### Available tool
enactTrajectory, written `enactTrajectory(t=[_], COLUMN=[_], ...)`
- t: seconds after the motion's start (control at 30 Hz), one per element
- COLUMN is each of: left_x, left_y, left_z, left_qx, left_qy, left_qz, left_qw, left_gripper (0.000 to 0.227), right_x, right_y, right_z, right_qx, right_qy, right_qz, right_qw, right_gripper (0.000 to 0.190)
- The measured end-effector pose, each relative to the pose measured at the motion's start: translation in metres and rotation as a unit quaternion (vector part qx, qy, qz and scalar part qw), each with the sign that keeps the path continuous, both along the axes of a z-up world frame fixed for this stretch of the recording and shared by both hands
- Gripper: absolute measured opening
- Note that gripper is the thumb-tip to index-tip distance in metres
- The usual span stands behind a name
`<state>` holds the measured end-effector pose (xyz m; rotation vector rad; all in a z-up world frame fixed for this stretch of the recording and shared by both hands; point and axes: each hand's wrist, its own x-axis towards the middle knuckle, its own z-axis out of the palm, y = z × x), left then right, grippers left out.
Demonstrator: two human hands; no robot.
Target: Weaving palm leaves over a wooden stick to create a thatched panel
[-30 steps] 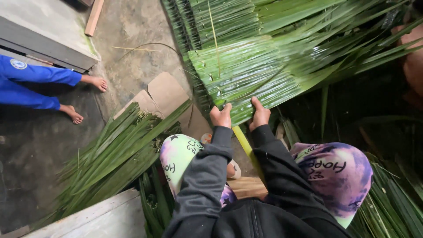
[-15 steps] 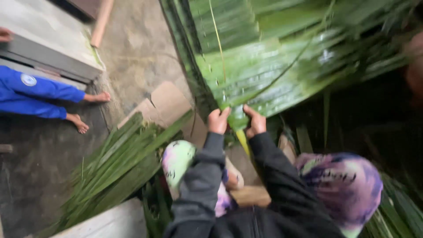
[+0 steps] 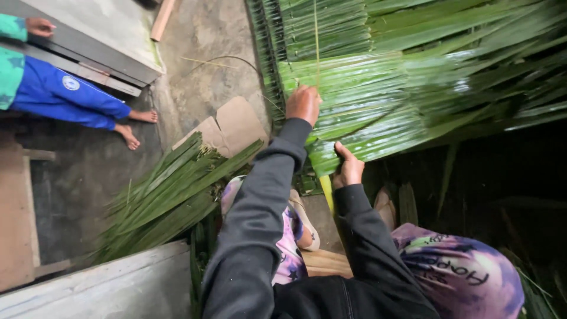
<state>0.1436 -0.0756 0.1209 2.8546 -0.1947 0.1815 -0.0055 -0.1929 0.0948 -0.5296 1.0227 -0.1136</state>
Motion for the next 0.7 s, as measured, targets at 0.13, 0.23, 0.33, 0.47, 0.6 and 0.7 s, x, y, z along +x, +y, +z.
enactTrajectory(t=[0.13, 0.23, 0.33, 0.47, 0.6, 0.7], left_x=[0.018, 0.019, 0.009, -0.020, -0.080, -0.119], left_y=[-0.006, -0.009, -0.013, -0.024, -0.019, -0.003], left_z=[-0.012, -0.007, 0.036, 0.123, 0.145, 0.108], left_qx=[0.061, 0.036, -0.080, -0.271, -0.181, -0.093], left_qy=[0.027, 0.016, 0.037, 0.030, 0.067, 0.074], left_qz=[-0.012, 0.005, 0.082, 0.104, 0.037, -0.032], left_qw=[0.998, 0.999, 0.993, 0.957, 0.980, 0.992], left_gripper=[0.010, 0.016, 0.016, 0.013, 0.011, 0.014], right_x=[0.001, 0.003, 0.001, 0.003, 0.004, 0.004], right_y=[-0.004, -0.005, -0.005, -0.003, -0.002, 0.000], right_z=[-0.030, -0.030, -0.019, -0.029, -0.037, -0.057], right_qx=[-0.004, -0.001, -0.023, -0.026, -0.019, -0.020], right_qy=[-0.001, -0.004, -0.014, -0.004, 0.009, 0.009], right_qz=[-0.003, -0.009, 0.008, 0.006, 0.010, 0.011], right_qw=[1.000, 1.000, 1.000, 1.000, 1.000, 1.000], right_gripper=[0.043, 0.035, 0.035, 0.048, 0.060, 0.062])
